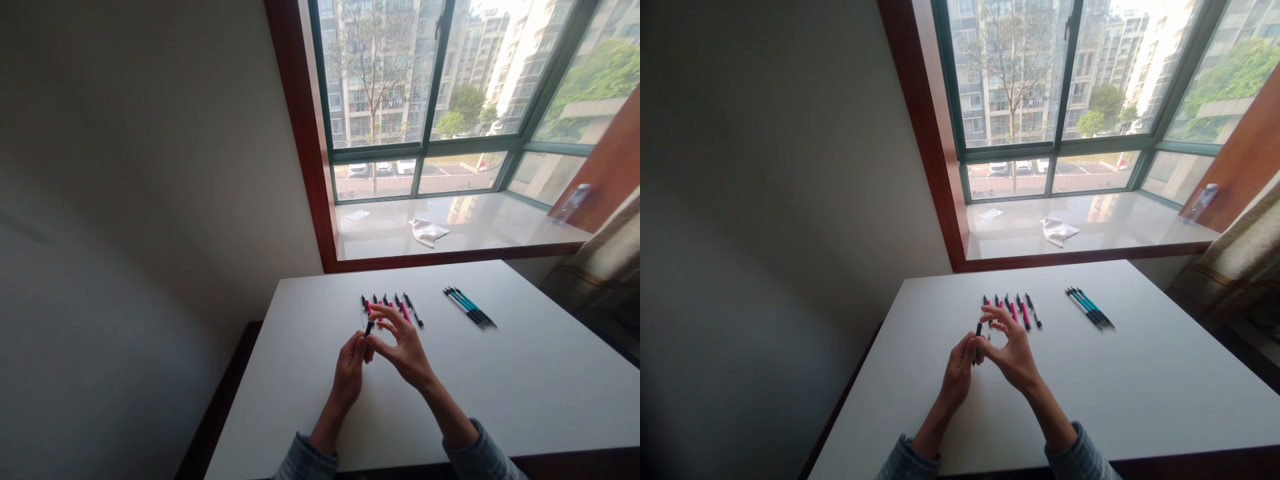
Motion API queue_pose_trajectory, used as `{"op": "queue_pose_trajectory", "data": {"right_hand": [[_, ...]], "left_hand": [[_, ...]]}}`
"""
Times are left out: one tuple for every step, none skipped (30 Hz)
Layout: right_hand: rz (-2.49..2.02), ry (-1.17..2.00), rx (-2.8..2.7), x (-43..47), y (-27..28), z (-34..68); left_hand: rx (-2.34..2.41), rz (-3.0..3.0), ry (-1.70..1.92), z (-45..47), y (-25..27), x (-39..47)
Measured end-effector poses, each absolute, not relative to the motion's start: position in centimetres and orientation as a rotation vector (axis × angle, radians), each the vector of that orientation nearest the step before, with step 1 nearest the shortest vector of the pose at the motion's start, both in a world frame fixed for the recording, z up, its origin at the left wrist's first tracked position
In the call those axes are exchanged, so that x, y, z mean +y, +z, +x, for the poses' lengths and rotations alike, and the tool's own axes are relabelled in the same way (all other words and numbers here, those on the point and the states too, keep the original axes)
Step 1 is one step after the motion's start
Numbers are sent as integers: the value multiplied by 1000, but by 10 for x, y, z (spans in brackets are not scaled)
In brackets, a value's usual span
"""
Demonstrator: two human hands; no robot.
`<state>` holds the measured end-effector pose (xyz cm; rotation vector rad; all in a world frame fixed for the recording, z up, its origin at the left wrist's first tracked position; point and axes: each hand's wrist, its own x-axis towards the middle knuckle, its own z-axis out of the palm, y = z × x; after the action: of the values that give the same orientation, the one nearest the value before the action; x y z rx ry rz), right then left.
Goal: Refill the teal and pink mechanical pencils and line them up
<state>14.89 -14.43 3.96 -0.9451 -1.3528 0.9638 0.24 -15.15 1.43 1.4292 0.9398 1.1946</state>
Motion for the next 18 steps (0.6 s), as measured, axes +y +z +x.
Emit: {"op": "queue_pose_trajectory", "data": {"right_hand": [[-969,936,-1354,-144,40,148],[-981,923,-1351,-144,40,148],[-976,925,-1348,-143,40,147],[-958,940,-1352,-143,40,146],[-939,957,-1359,-143,39,145],[-930,963,-1365,-143,39,145],[-939,952,-1368,-143,39,144],[-961,929,-1369,-143,39,144],[-983,907,-1365,-143,39,143],[-992,899,-1361,-143,39,143],[-987,909,-1359,-143,40,143],[-970,931,-1363,-143,40,143],[-951,953,-1369,-143,41,143],[-943,962,-1375,-143,42,144],[-950,952,-1379,-143,42,144],[-967,930,-1380,-144,43,144],[-982,910,-1378,-144,44,144],[-986,901,-1375,-144,44,143]], "left_hand": [[943,1437,1194,2,15,-152],[942,1445,1192,2,15,-152],[939,1452,1189,2,15,-152],[939,1454,1187,2,15,-152],[944,1451,1185,2,15,-152],[952,1446,1184,2,15,-152],[959,1441,1183,2,14,-152],[961,1434,1184,2,14,-152],[958,1429,1190,2,13,-151],[952,1423,1198,2,13,-151],[945,1418,1207,2,12,-151],[941,1413,1217,2,12,-151],[941,1410,1225,2,11,-151],[944,1410,1230,2,11,-151],[945,1411,1232,2,10,-150],[944,1413,1231,2,10,-150],[941,1412,1231,2,10,-150],[938,1409,1230,2,10,-150]]}}
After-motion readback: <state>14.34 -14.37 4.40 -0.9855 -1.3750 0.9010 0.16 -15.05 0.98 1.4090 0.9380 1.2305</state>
